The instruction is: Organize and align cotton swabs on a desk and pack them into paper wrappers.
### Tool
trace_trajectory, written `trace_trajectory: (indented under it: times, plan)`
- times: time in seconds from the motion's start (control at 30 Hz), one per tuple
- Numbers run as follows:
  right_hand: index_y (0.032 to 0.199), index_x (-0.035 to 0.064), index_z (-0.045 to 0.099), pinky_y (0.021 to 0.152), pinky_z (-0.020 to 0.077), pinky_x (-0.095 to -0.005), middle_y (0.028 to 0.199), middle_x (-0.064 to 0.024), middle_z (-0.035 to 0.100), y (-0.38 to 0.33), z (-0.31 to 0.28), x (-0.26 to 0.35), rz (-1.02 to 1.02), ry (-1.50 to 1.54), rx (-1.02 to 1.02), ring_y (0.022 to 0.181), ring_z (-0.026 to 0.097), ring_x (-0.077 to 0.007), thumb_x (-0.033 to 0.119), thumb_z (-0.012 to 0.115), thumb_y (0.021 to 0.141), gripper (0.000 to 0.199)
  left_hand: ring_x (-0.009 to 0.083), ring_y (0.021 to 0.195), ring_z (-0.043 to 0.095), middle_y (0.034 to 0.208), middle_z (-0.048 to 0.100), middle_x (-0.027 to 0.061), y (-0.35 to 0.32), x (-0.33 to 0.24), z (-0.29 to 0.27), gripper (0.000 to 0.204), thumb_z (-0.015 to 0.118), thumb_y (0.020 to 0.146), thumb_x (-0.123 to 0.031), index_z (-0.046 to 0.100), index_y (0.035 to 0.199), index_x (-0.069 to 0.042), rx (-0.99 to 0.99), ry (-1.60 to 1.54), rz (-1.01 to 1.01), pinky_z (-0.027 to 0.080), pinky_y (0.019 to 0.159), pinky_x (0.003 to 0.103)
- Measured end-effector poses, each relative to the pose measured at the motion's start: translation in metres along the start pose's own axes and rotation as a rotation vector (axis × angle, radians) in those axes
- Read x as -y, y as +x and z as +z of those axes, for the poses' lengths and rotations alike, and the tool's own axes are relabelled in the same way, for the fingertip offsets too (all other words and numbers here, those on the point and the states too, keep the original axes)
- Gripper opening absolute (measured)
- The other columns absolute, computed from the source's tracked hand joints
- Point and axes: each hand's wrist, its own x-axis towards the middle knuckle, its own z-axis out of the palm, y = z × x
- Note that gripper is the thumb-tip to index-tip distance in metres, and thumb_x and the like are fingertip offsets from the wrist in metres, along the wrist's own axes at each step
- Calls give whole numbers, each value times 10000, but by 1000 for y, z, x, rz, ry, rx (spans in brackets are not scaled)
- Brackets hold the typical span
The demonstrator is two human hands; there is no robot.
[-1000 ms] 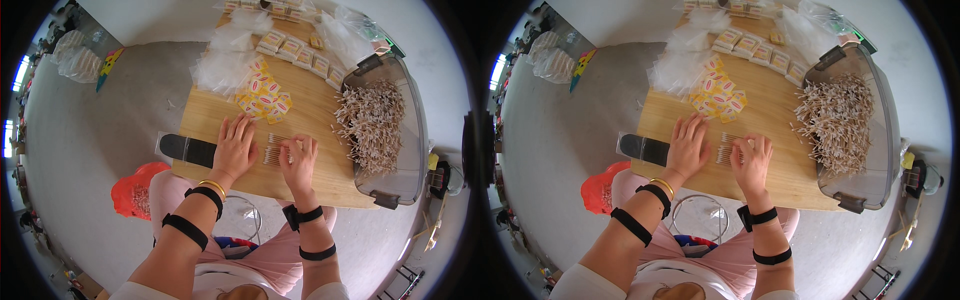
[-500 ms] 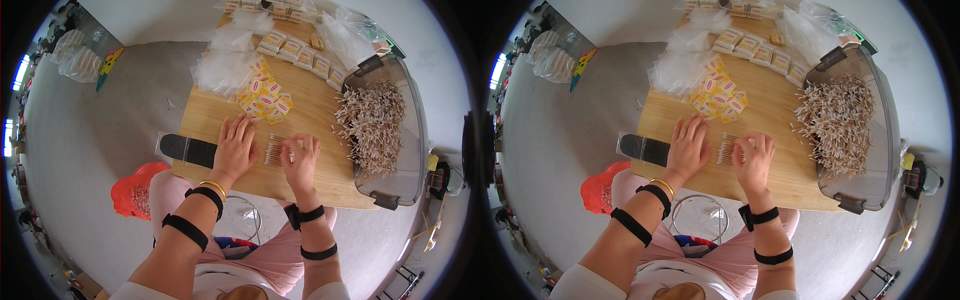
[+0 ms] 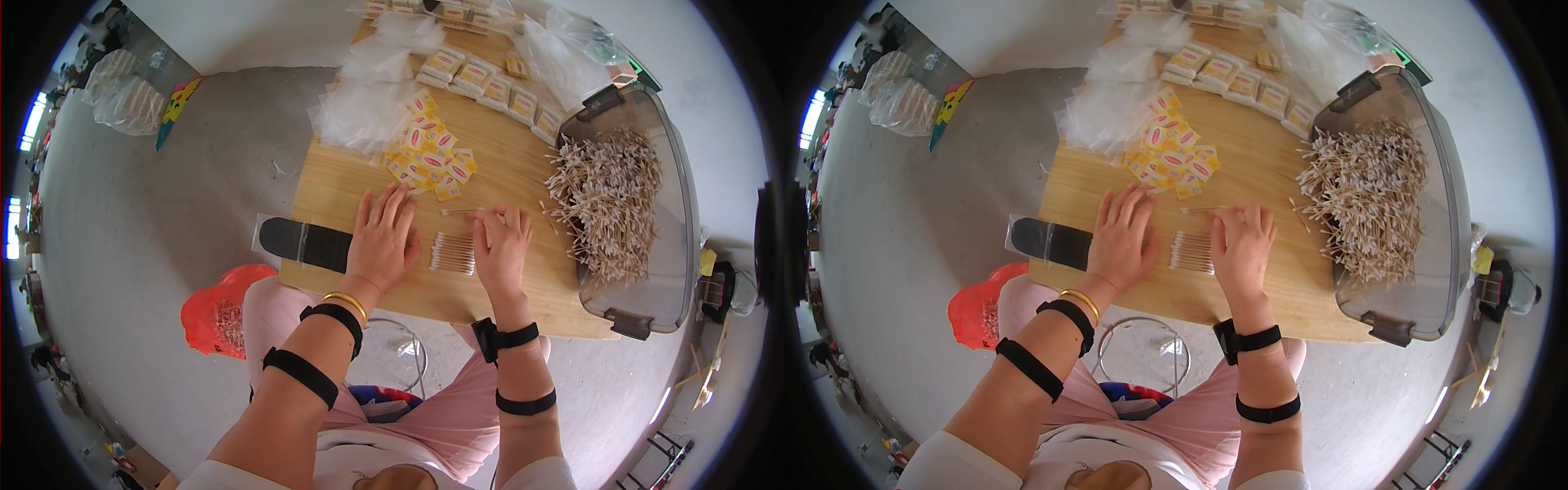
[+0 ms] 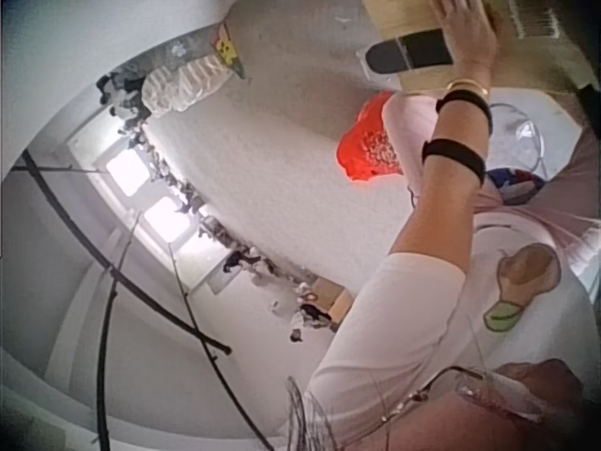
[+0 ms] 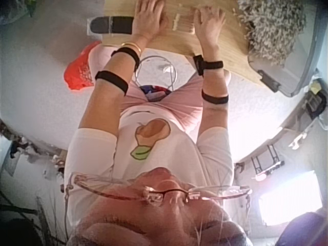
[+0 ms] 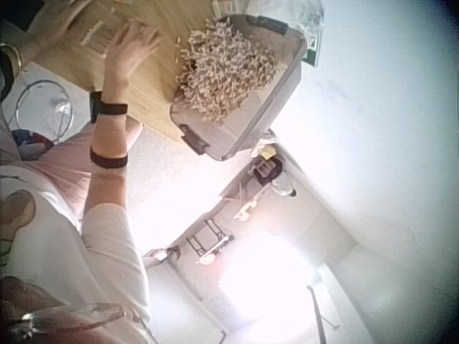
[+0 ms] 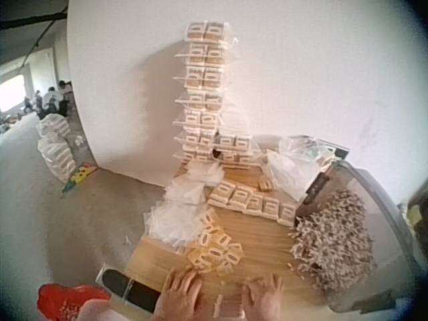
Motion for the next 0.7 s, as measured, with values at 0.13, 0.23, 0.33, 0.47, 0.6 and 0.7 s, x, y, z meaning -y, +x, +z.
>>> trace_trajectory:
  times: [0.13,0.23,0.33,0.47,0.6,0.7]
  plan:
    - [1267,120,666,1008,399,-506,1275,-112,592,-18,-7,2,2,64,108,1178,520,-370,157,689,908,362,309,1453,399,1506,466,140,-1,3,-2,531,624,886,-229,542,1370,-27,-6,20,3,256,1236,546]
    - [1514,82,450,1151,321,-535,1515,-180,463,-40,-10,6,-41,92,124,1378,423,-405,305,673,949,647,300,1461,389,1510,461,133,-1,3,1,548,611,918,-261,519,1405,-27,-10,11,17,253,1239,554]
    - [1598,10,272,1250,194,-545,1637,-226,303,-56,-8,4,-44,-24,220,1518,272,-403,454,633,966,852,318,1492,340,1537,428,151,-3,8,-5,603,585,967,-302,447,1475,-9,-22,-62,29,220,1250,566]
    - [1591,-30,255,1274,149,-541,1646,-248,279,-62,-4,6,-63,-82,237,1556,208,-398,513,618,960,909,341,1564,201,1651,286,175,-16,-4,-12,771,487,1034,-476,291,1581,31,39,-29,129,125,1275,575]
    - [1591,-47,244,1278,148,-537,1653,-259,259,-65,5,4,-75,-113,218,1563,197,-399,510,629,953,931,366,1578,151,1682,216,206,-39,-32,2,862,426,1039,-571,239,1593,62,158,63,180,62,1268,590]
    - [1593,-52,233,1278,152,-537,1657,-265,249,-65,5,6,-76,-104,215,1564,196,-400,498,633,949,937,366,1587,112,1686,180,244,-43,-43,8,932,371,1030,-634,207,1594,90,186,149,121,45,1267,587]
